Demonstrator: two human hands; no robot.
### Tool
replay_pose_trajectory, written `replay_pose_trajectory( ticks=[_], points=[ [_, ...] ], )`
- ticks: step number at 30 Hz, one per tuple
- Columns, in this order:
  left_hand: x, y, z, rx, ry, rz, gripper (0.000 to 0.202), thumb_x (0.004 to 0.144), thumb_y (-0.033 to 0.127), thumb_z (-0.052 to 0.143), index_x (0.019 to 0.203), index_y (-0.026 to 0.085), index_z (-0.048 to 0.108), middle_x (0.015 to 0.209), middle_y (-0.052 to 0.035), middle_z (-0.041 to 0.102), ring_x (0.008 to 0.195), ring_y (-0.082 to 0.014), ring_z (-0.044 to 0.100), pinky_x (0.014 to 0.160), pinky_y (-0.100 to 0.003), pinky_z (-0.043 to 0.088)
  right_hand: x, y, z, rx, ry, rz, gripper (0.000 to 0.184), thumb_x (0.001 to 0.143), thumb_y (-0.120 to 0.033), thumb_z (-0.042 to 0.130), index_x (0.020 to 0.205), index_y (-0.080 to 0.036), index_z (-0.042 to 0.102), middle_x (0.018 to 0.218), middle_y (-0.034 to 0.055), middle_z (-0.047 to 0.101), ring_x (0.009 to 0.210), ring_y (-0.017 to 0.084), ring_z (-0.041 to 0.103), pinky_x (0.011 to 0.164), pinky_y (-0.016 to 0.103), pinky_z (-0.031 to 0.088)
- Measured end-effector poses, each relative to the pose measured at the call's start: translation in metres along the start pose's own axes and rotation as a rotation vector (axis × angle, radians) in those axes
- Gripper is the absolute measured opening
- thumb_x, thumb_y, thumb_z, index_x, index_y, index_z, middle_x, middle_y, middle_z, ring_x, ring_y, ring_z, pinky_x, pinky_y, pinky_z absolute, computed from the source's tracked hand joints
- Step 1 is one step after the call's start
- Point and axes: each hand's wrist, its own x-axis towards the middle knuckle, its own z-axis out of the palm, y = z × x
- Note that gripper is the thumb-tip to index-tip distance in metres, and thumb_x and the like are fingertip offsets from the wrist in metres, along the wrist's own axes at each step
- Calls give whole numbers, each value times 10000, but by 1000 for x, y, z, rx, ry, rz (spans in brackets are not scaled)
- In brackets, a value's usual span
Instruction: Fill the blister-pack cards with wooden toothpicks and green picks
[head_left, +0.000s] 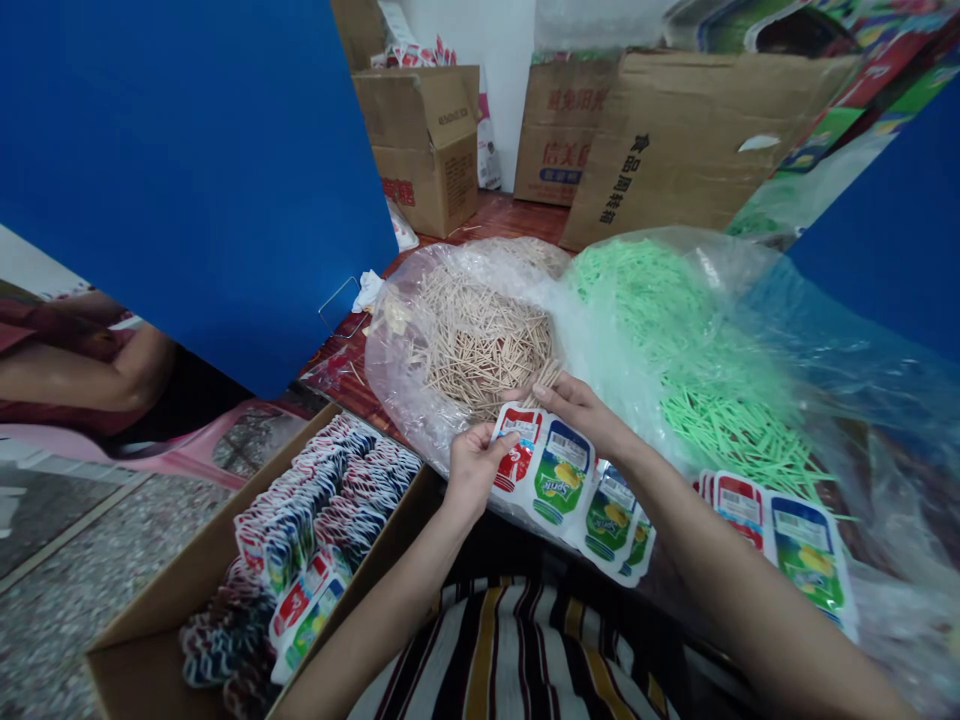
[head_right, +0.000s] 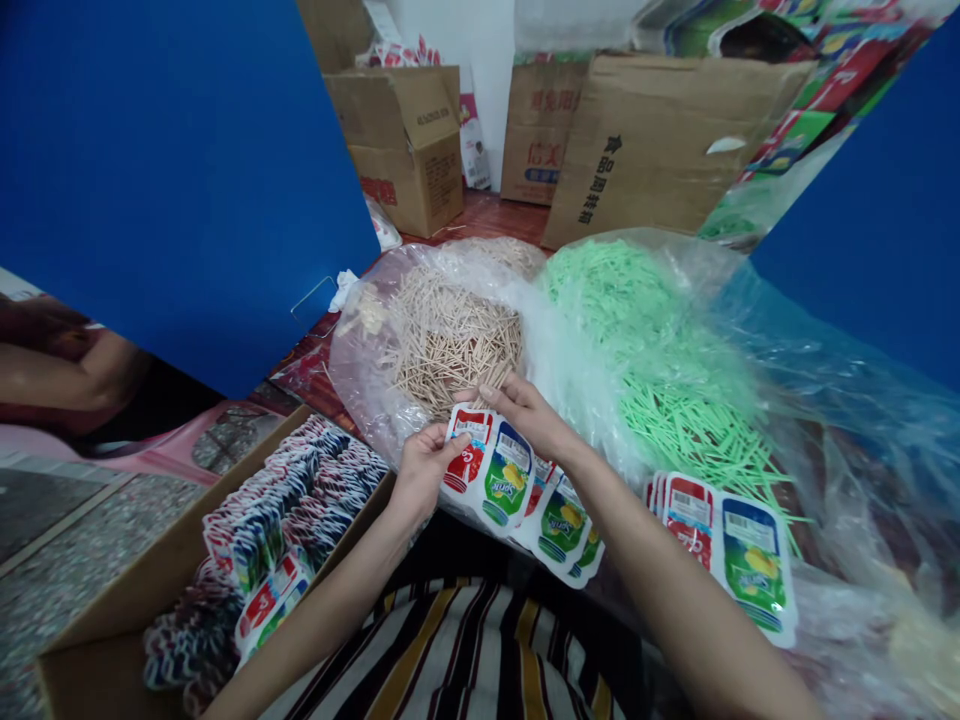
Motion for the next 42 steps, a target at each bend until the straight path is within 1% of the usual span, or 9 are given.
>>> replay_pose_trajectory(
  ticks=[5,10,16,22,28,33,35,38,42],
  points=[
    [1,2,1,-22,-26,23,308,623,378,781,721,132,624,583,8,654,468,-106,561,507,-235,456,1,-1,-1,-36,9,-83,318,846,-432,586,1060,-198,610,1003,45,707,869,174,664,754,304,542],
    [3,2,0,14,-13,62,306,609,361,792,714,124,630,587,10,659,467,-101,557,496,-220,445,7,-1,1,-140,-87,17,358,828,-455,597,1036,-168,642,976,48,703,880,180,658,745,289,535],
    [5,2,-2,-15,-52,64,306,630,363,783,758,124,642,629,-1,682,502,-118,595,521,-232,474,6,-6,7,-64,41,-90,367,905,-438,484,1243,-300,459,1159,32,645,797,141,659,711,303,546],
    [5,4,-6,-20,-80,58,275,658,344,769,780,123,659,645,-3,690,504,-118,601,537,-241,491,-4,-7,2,-578,-1,-186,303,893,-411,506,1066,-209,649,1047,51,685,956,196,638,861,343,501],
    [2,8,-3,-77,-52,19,282,631,338,786,750,120,651,600,5,675,494,-115,594,526,-239,493,-25,-11,2,-730,46,-274,401,861,-379,566,1233,-234,530,1223,79,610,1059,214,609,884,350,488],
    [-5,11,4,-58,-35,-8,297,582,338,811,699,117,651,583,7,662,480,-102,573,501,-222,473,-37,-9,0,-1028,-18,-216,318,859,-416,558,1079,-189,599,928,72,702,788,196,663,713,292,499],
    [-8,13,6,-65,-46,-7,293,589,340,808,713,121,658,601,11,665,501,-95,578,528,-218,480,-40,-10,-2,-1025,-40,-172,288,864,-410,551,1030,-182,613,860,55,704,730,182,656,659,267,488],
    [-13,17,9,-23,-184,-62,336,567,300,826,820,135,680,673,6,691,576,-112,616,605,-242,507,-44,-16,-3,-865,-7,-164,266,872,-388,541,1021,-185,626,954,53,699,831,186,657,715,266,497],
    [-17,18,10,143,-269,-164,346,490,268,860,749,111,691,647,-11,692,547,-122,613,572,-248,505,-49,-20,-3,-717,26,-111,411,850,-371,576,1223,-211,518,932,35,701,828,187,660,720,286,514]
  ],
)
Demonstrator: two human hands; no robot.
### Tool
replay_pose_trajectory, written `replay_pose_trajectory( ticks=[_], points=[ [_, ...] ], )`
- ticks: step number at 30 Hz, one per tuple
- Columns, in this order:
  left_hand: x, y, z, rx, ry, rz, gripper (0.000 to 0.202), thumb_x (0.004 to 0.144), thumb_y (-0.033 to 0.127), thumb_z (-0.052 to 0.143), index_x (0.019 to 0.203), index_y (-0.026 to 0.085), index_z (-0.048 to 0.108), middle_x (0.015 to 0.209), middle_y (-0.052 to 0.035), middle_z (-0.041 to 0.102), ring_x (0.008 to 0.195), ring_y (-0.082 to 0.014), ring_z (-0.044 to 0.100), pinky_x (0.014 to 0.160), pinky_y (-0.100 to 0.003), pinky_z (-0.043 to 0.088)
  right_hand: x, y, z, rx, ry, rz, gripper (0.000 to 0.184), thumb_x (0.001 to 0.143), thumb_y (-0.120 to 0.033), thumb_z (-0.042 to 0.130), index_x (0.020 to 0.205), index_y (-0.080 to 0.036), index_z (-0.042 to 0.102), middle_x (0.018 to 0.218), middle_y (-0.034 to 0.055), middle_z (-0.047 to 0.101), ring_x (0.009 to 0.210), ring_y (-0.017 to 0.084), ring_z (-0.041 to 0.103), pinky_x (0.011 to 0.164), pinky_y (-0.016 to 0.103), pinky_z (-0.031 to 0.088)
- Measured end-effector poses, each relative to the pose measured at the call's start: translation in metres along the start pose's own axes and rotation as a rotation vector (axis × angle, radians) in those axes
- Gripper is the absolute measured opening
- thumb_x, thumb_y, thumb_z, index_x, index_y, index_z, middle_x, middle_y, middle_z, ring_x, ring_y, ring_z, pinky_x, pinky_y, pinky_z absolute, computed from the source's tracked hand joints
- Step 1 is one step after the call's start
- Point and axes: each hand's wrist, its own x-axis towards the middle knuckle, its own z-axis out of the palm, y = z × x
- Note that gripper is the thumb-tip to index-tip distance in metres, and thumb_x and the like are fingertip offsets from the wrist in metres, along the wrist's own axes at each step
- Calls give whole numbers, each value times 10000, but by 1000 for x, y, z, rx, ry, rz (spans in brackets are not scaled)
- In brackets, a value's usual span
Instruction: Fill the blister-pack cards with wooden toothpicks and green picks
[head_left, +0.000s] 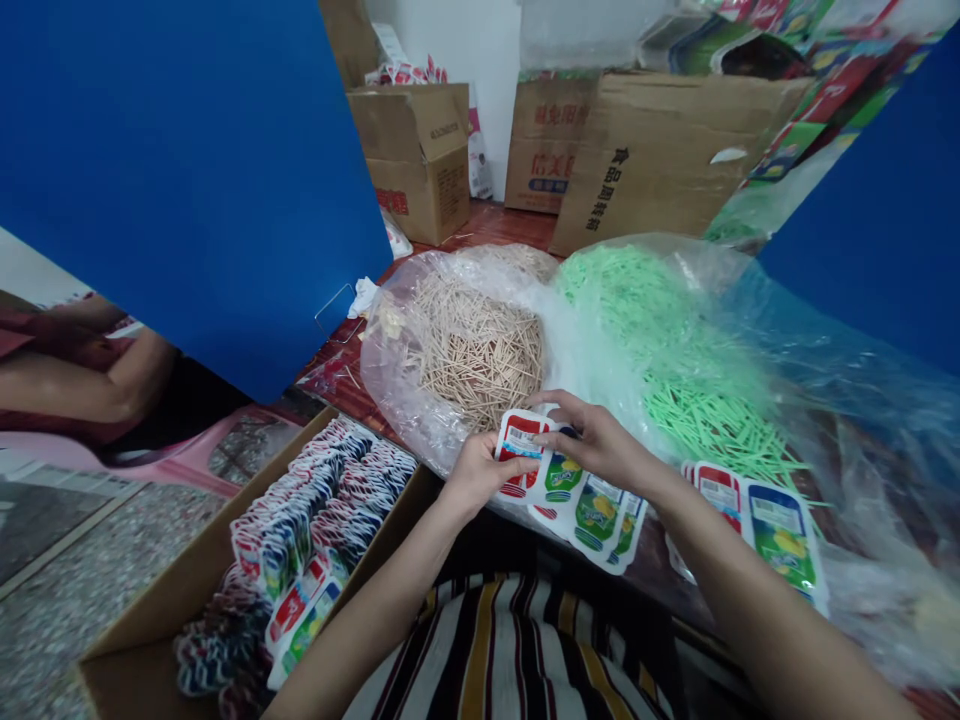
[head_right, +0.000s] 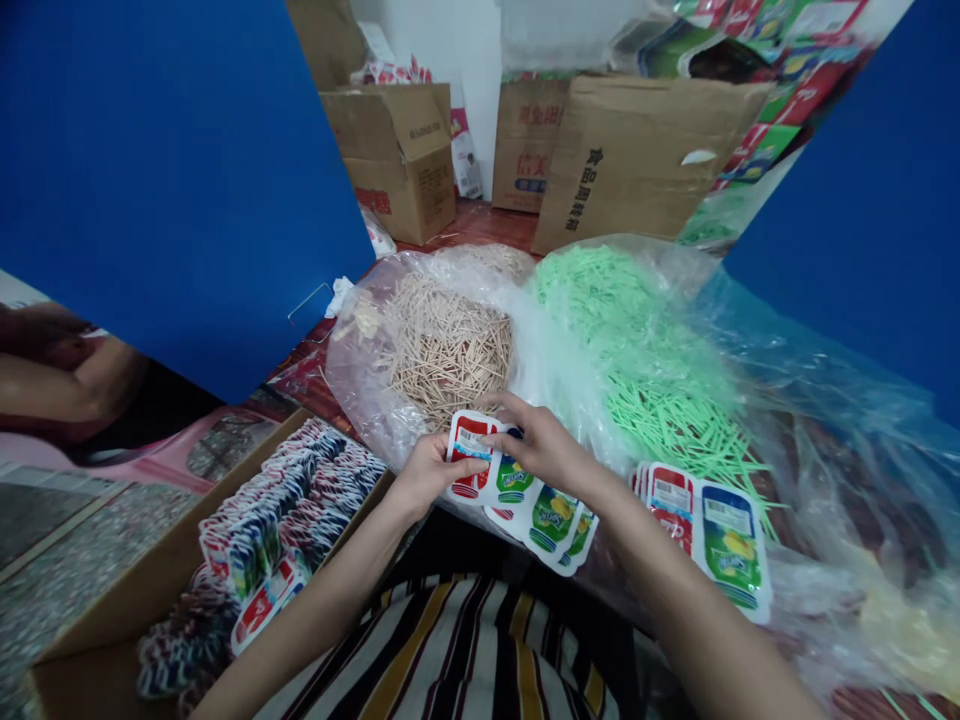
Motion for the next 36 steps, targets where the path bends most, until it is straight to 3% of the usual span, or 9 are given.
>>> replay_pose_trajectory(
  ticks=[3,10,14,17,22,26,30,33,36],
  points=[
    [0,-5,3,10,36,2,352,507,316,848,755,113,700,633,-17,691,512,-123,600,521,-244,490,-5,5,2,72,9,58,520,832,-378,600,1298,-211,440,804,6,704,694,168,654,642,276,521],
    [5,-15,6,112,60,116,312,527,294,833,760,118,723,646,-23,696,572,-153,619,591,-287,521,-16,12,0,-19,100,11,257,826,-370,607,985,-176,660,792,24,703,742,183,669,695,289,535],
    [1,-10,-1,456,151,518,86,680,195,706,751,154,733,771,-54,699,741,-189,641,725,-329,521,-27,10,-2,-230,164,-272,145,871,-254,551,842,-198,681,784,9,707,741,148,667,937,380,476],
    [-8,-10,-10,629,242,838,164,756,117,587,812,195,720,865,-67,696,844,-198,639,804,-358,506,-37,13,-1,-359,188,-495,165,888,-190,514,908,-234,672,912,22,712,874,143,662,1051,450,383],
    [-18,-13,-22,773,278,1071,185,816,157,550,740,240,696,979,-71,713,979,-230,636,898,-448,486,-48,21,6,-524,167,-615,200,896,-216,509,1010,-280,660,1045,39,699,1057,189,610,1034,498,397],
    [-23,-10,-30,822,259,1061,193,834,173,541,763,243,706,957,-74,722,950,-220,650,875,-430,497,-47,19,6,-450,139,-580,198,892,-226,526,1011,-279,675,1036,38,703,1027,187,621,1052,494,369],
    [-35,-8,-35,782,152,959,187,813,141,569,867,234,722,834,-62,729,804,-192,666,776,-342,507,-30,15,-2,-85,1,-328,186,859,-368,583,849,-232,709,861,27,722,825,174,668,958,395,455],
    [-46,-8,-35,747,133,800,155,795,142,594,830,218,724,775,-53,721,749,-185,656,734,-306,491,-3,25,-5,27,129,-88,352,902,-422,486,754,-178,692,748,46,709,727,175,661,753,311,513],
    [-50,-13,-34,708,168,614,98,785,174,616,752,194,706,712,-31,685,669,-162,615,667,-267,464,35,43,-1,-220,231,-19,255,859,-370,566,842,-153,699,780,56,710,721,175,651,712,284,493]
  ],
)
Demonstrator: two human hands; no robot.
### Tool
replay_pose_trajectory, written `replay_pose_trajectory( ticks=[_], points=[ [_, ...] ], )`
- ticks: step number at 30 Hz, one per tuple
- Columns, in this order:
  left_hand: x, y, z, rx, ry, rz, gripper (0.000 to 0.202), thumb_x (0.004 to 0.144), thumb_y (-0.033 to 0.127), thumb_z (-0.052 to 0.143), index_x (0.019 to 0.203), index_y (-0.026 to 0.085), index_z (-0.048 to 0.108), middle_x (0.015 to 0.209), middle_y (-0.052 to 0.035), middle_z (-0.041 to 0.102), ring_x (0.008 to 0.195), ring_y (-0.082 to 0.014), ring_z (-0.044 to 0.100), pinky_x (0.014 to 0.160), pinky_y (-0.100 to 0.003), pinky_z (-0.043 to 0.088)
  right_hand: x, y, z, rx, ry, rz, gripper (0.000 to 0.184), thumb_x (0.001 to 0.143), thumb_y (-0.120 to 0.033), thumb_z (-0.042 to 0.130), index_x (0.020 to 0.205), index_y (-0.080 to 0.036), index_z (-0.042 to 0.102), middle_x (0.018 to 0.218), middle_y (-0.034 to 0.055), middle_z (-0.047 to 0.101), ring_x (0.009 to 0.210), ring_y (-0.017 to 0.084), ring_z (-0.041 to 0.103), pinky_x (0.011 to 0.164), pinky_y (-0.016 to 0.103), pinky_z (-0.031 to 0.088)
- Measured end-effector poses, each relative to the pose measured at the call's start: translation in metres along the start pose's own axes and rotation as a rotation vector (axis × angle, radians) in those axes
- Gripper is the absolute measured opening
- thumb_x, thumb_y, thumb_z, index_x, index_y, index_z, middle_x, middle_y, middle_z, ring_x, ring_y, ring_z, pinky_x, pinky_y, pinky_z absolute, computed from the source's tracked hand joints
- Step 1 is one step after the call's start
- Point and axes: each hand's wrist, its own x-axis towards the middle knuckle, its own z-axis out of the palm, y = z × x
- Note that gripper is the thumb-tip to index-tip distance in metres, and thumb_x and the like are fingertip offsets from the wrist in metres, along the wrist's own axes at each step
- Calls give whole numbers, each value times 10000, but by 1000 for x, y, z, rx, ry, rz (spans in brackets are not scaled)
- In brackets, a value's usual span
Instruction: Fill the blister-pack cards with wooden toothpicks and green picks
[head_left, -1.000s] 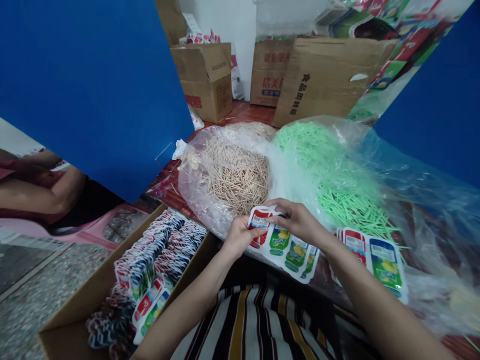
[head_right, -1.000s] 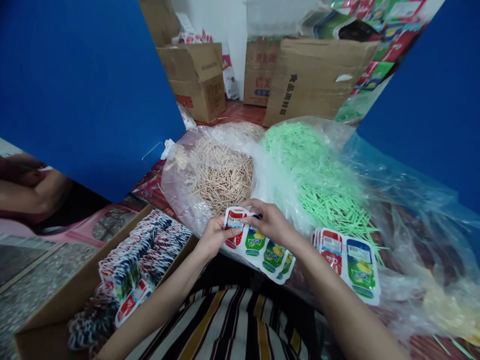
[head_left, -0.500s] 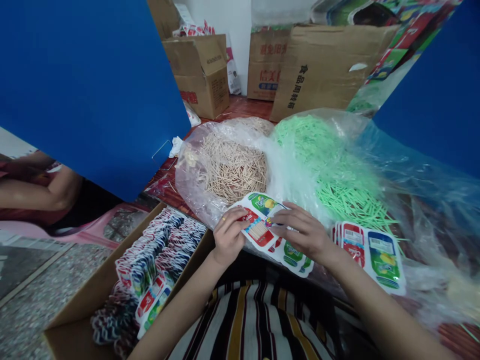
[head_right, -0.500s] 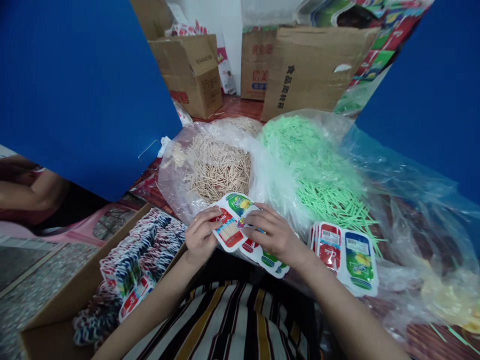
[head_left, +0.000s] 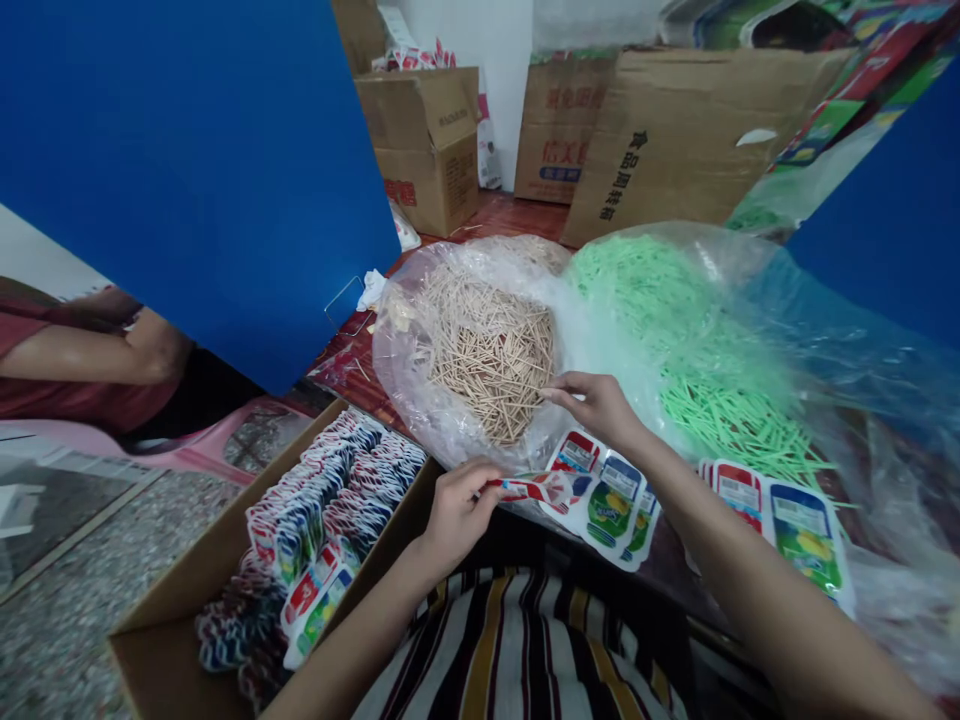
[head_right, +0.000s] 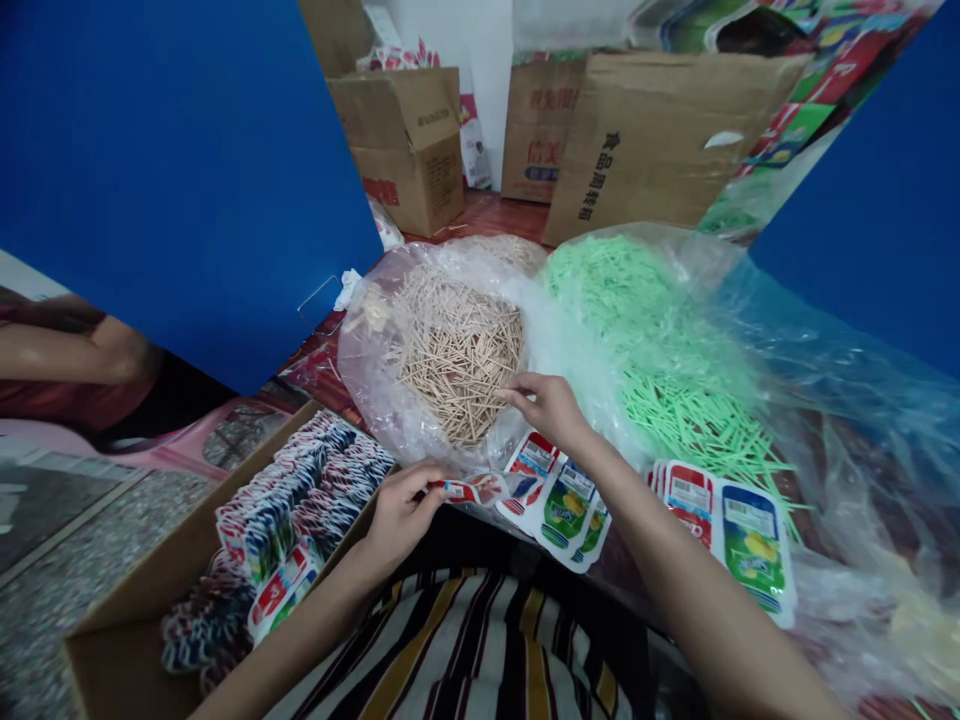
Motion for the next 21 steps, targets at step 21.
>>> replay_pose_trajectory(
  ticks=[21],
  points=[
    [12,-23,4,-496,98,-465,190,708,297,719,694,131,629,620,20,626,548,-92,531,555,-200,434,53,-16,37,-318,-118,13,326,891,-225,460,1191,-137,554,866,67,677,767,158,649,747,283,519]
  ],
)
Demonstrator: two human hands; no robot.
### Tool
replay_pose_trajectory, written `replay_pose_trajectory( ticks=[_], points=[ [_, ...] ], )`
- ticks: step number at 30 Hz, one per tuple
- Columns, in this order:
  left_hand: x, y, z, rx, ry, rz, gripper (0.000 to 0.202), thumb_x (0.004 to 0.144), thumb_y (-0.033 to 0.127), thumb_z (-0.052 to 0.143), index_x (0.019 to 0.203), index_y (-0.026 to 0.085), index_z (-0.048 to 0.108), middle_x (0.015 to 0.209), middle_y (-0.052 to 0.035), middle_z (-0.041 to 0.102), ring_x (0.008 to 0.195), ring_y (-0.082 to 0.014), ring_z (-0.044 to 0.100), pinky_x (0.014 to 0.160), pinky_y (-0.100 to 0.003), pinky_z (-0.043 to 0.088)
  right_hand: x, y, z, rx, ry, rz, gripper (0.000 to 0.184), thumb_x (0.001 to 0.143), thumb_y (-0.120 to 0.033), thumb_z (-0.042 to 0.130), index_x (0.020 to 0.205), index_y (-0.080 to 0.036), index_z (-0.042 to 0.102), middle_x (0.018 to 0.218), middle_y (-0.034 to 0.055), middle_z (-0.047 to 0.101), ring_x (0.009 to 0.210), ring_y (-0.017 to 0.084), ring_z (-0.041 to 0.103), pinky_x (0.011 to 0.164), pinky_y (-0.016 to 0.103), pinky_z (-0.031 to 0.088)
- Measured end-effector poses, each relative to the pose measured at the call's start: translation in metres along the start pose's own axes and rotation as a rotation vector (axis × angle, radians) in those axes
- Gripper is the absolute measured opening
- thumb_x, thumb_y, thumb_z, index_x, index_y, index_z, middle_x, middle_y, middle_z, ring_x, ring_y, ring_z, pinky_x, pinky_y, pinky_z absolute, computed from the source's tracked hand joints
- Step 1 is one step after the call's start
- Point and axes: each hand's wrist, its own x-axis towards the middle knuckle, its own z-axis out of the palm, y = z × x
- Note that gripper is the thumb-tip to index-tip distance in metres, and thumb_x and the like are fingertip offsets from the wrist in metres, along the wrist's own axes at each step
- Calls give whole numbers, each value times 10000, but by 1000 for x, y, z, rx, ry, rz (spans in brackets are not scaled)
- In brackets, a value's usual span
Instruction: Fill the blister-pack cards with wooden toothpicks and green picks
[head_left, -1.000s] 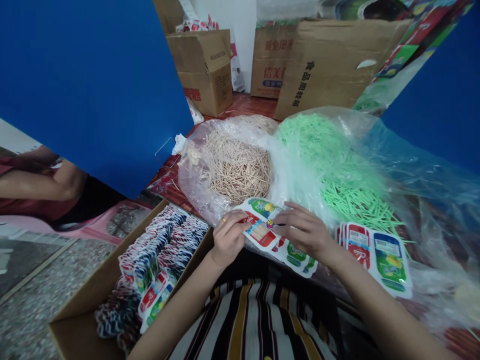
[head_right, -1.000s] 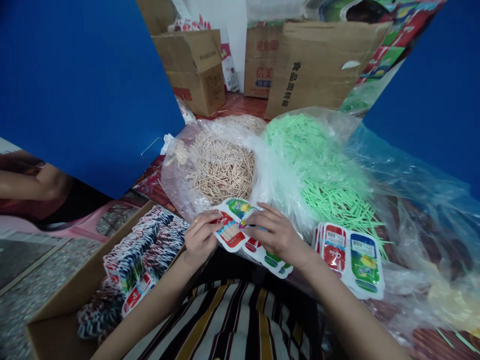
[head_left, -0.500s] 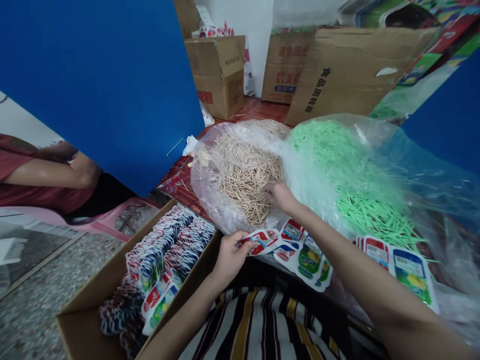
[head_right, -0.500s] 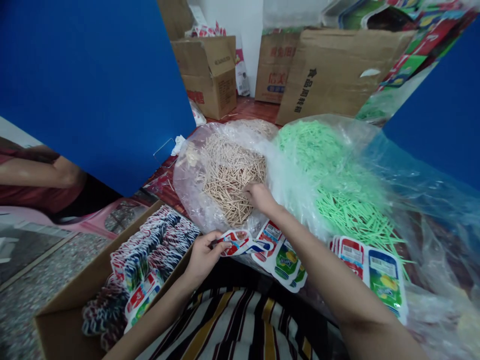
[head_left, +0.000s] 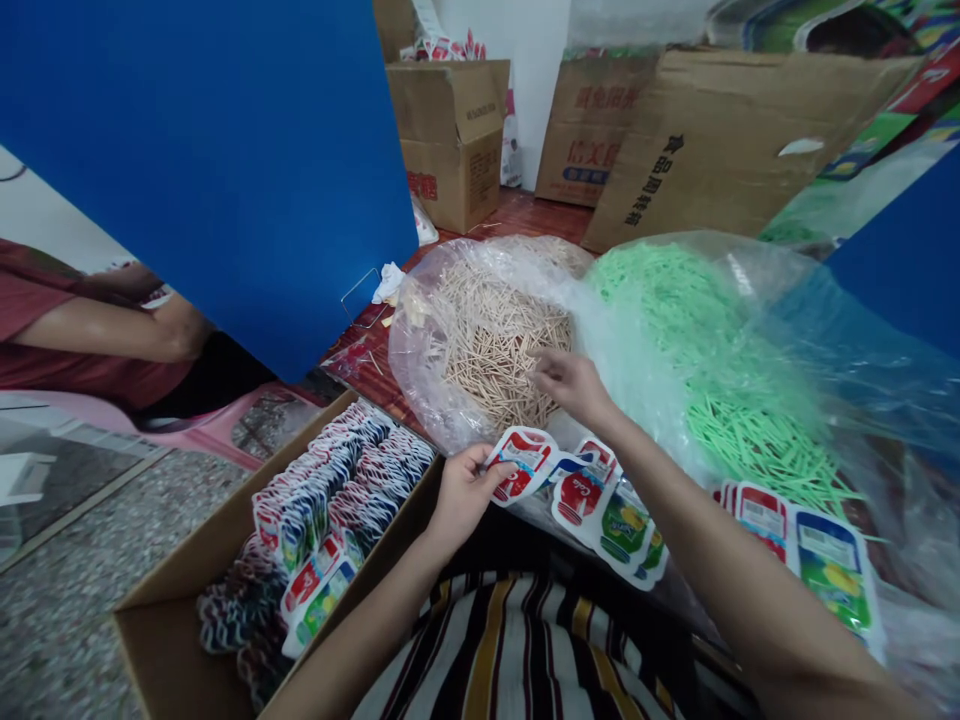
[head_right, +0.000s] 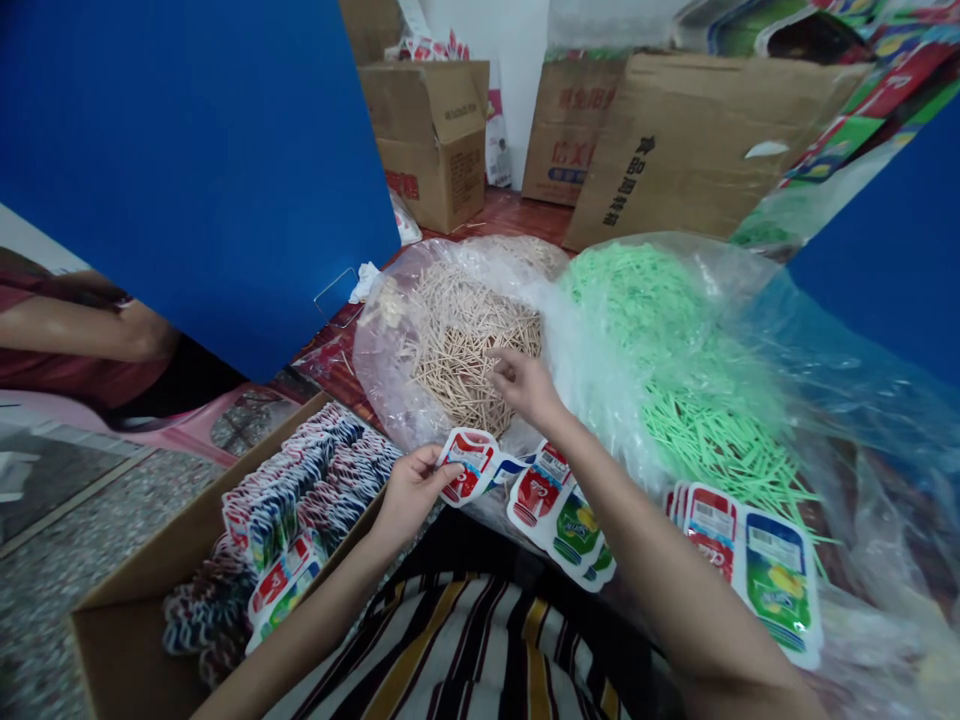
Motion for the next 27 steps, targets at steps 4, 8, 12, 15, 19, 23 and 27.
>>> replay_pose_trajectory(
  ticks=[4,8,12,15,19,23,27],
  points=[
    [1,3,3,-43,4,-15,181,703,289,724,708,129,639,643,10,645,556,-93,543,564,-201,446,-41,-29,-27,784,453,-38,333,799,-373,646,1081,-218,559,774,0,620,660,133,617,677,303,549],
    [2,5,8,-55,3,-8,178,694,287,733,706,134,643,637,15,643,553,-90,540,558,-195,442,-67,-48,-34,915,466,6,339,691,-393,755,920,-220,573,729,-1,641,651,141,625,682,314,556],
    [1,6,14,-55,-28,-4,187,684,293,742,707,134,647,621,21,636,543,-89,536,551,-198,448,-76,-47,-26,901,409,7,285,690,-378,760,841,-205,591,755,11,666,689,149,647,681,300,555],
    [-1,8,17,-88,-27,-19,197,682,293,747,708,129,641,621,17,640,536,-86,540,545,-197,455,-81,-43,-25,846,320,-5,244,716,-351,744,853,-195,616,777,15,677,726,153,661,707,293,550],
    [-3,11,19,-135,-27,-55,225,668,307,759,707,125,632,638,4,661,533,-91,559,533,-204,471,-88,-41,-33,828,334,7,193,745,-333,719,838,-181,645,801,31,688,725,151,655,710,294,543],
    [-2,10,19,-116,-43,-55,233,638,299,781,676,121,637,602,7,660,507,-96,565,520,-214,484,-91,-40,-43,911,254,21,202,734,-346,726,819,-175,660,787,37,690,724,160,654,684,290,541],
    [-2,9,20,-114,-61,-75,229,618,289,796,687,118,660,627,-7,687,513,-108,587,514,-223,498,-96,-36,-50,945,183,19,199,754,-344,710,831,-172,648,786,39,694,718,160,657,697,296,543]
  ],
)
